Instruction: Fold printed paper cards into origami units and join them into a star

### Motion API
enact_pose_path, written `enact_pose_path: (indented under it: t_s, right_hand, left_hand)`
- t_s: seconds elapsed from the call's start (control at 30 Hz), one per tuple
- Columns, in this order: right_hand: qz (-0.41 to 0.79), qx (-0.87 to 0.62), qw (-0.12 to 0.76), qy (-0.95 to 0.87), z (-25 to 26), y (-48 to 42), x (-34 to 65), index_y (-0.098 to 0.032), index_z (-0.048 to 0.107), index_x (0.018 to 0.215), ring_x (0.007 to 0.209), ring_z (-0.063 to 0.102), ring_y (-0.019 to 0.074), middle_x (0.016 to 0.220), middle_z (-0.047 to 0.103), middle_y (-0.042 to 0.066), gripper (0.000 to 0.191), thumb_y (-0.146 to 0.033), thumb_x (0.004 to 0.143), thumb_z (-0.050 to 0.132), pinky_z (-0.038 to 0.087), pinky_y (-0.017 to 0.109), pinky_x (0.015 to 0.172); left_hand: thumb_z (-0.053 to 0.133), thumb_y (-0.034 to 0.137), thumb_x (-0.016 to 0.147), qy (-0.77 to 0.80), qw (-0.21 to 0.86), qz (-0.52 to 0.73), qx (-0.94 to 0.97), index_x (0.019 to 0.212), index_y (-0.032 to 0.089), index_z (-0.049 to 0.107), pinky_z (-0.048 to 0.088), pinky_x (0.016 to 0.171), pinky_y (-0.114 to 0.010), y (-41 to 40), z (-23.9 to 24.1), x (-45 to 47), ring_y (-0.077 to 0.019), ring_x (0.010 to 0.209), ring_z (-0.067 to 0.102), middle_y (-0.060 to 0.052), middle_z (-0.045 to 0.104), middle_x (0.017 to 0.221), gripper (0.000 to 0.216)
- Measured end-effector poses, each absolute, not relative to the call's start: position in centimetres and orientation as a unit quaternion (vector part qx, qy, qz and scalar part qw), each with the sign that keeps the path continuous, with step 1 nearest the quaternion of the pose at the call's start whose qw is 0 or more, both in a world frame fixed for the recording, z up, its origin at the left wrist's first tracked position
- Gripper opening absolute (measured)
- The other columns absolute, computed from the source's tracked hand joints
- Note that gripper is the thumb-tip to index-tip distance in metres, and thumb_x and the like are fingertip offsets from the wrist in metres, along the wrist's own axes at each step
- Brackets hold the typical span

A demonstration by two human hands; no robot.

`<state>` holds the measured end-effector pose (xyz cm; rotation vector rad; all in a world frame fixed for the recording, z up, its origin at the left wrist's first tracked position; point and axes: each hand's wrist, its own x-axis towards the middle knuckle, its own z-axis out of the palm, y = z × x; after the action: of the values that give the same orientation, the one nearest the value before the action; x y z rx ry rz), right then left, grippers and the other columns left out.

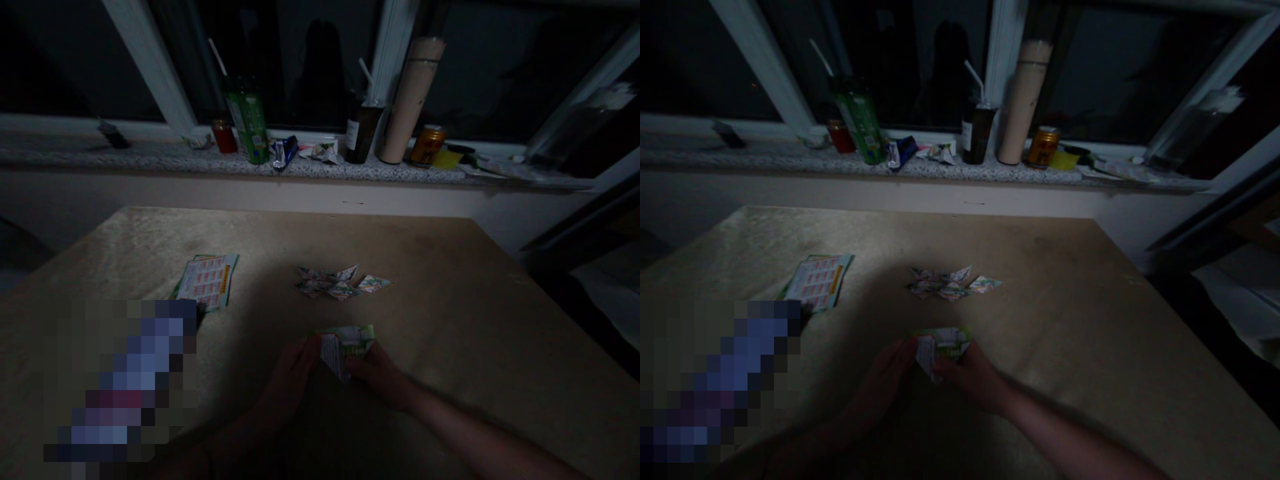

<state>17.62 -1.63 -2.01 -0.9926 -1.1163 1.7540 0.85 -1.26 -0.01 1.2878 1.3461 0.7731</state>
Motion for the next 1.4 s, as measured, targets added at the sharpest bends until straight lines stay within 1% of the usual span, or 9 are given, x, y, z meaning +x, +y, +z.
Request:
enact_pose_path:
  t_s: [0.1,0.2,0.3,0.4,0.63,0.8,1.0,1.17,1.4]
  right_hand:
    - [0.729,-0.309,0.489,-0.365,-2.5,-1.3,17.8,-0.022,0.062,0.101,0.079,0.060,0.0170,0.090,0.065,0.003,0.043,-0.044,0.065,0.073,0.046,0.027,0.071]
    - [0.758,-0.281,0.509,-0.297,-2.4,-0.9,17.9,-0.018,0.064,0.084,0.056,0.053,0.0097,0.070,0.060,-0.001,0.023,-0.037,0.071,0.067,0.040,0.019,0.050]
    - [0.757,-0.315,0.497,-0.285,-2.1,-0.5,18.0,-0.015,0.062,0.071,0.045,0.046,0.0067,0.056,0.053,-0.004,0.015,-0.030,0.073,0.066,0.037,0.017,0.043]
    - [0.756,-0.331,0.481,-0.297,-2.1,-0.3,18.0,-0.014,0.062,0.069,0.047,0.050,0.0076,0.057,0.056,-0.002,0.018,-0.031,0.073,0.067,0.038,0.017,0.043]
    - [0.741,-0.334,0.484,-0.324,-2.5,-0.4,17.9,-0.014,0.060,0.062,0.053,0.053,0.0095,0.057,0.058,0.000,0.024,-0.033,0.075,0.067,0.040,0.018,0.048]
    - [0.741,-0.335,0.484,-0.323,-2.8,-0.4,18.0,-0.013,0.062,0.067,0.052,0.052,0.0091,0.057,0.058,0.000,0.023,-0.034,0.075,0.068,0.039,0.019,0.049]
    - [0.733,-0.341,0.487,-0.331,-2.7,-0.3,18.1,-0.014,0.062,0.064,0.051,0.051,0.0095,0.055,0.058,0.000,0.025,-0.036,0.074,0.068,0.039,0.019,0.047]
    - [0.742,-0.331,0.468,-0.347,-3.0,-0.3,18.3,-0.013,0.065,0.071,0.051,0.053,0.0093,0.059,0.060,0.000,0.020,-0.033,0.076,0.067,0.040,0.018,0.047]
    - [0.759,-0.323,0.448,-0.345,-3.0,-0.3,18.6,-0.014,0.067,0.079,0.053,0.053,0.0083,0.065,0.062,0.000,0.015,-0.028,0.074,0.068,0.041,0.018,0.048]
  left_hand:
    - [0.044,0.055,0.084,0.554,0.559,0.336,0.517,0.070,0.017,0.061,0.041,0.065,-0.025,-0.9,-0.3,0.8,-0.0185,0.070,0.054,0.000,0.060,0.070,0.044]
    - [0.047,0.058,0.081,0.573,0.553,0.362,0.485,0.075,0.015,0.062,0.042,0.065,-0.025,-0.8,-1.0,0.6,-0.0185,0.071,0.054,-0.001,0.058,0.070,0.046]
    - [0.048,0.061,0.079,0.571,0.553,0.366,0.484,0.070,0.015,0.060,0.039,0.056,-0.024,-0.8,-1.4,0.6,-0.0155,0.060,0.049,0.001,0.052,0.062,0.048]
    - [0.049,0.063,0.076,0.589,0.538,0.367,0.478,0.065,0.016,0.058,0.039,0.055,-0.024,-0.8,-1.2,0.8,-0.0151,0.058,0.047,0.002,0.049,0.059,0.049]
    - [0.046,0.065,0.075,0.571,0.572,0.362,0.465,0.067,0.016,0.059,0.043,0.063,-0.027,-0.9,-1.0,0.7,-0.0185,0.066,0.051,-0.002,0.055,0.068,0.052]
    - [0.050,0.071,0.067,0.589,0.583,0.324,0.457,0.069,0.015,0.058,0.042,0.061,-0.026,-0.9,-0.8,0.8,-0.0181,0.067,0.051,-0.002,0.054,0.069,0.057]
    - [0.052,0.067,0.069,0.576,0.586,0.288,0.492,0.058,0.016,0.057,0.040,0.056,-0.025,0.1,0.4,0.9,-0.0165,0.058,0.051,0.001,0.052,0.056,0.053]
    - [0.059,0.057,0.070,0.524,0.643,0.256,0.497,0.074,0.017,0.065,0.044,0.062,-0.027,0.8,0.8,1.5,-0.0199,0.068,0.058,-0.001,0.064,0.067,0.041]
    - [0.060,0.048,0.074,0.455,0.683,0.266,0.506,0.086,0.017,0.068,0.046,0.073,-0.029,0.8,0.2,1.3,-0.0222,0.078,0.061,-0.003,0.070,0.080,0.034]
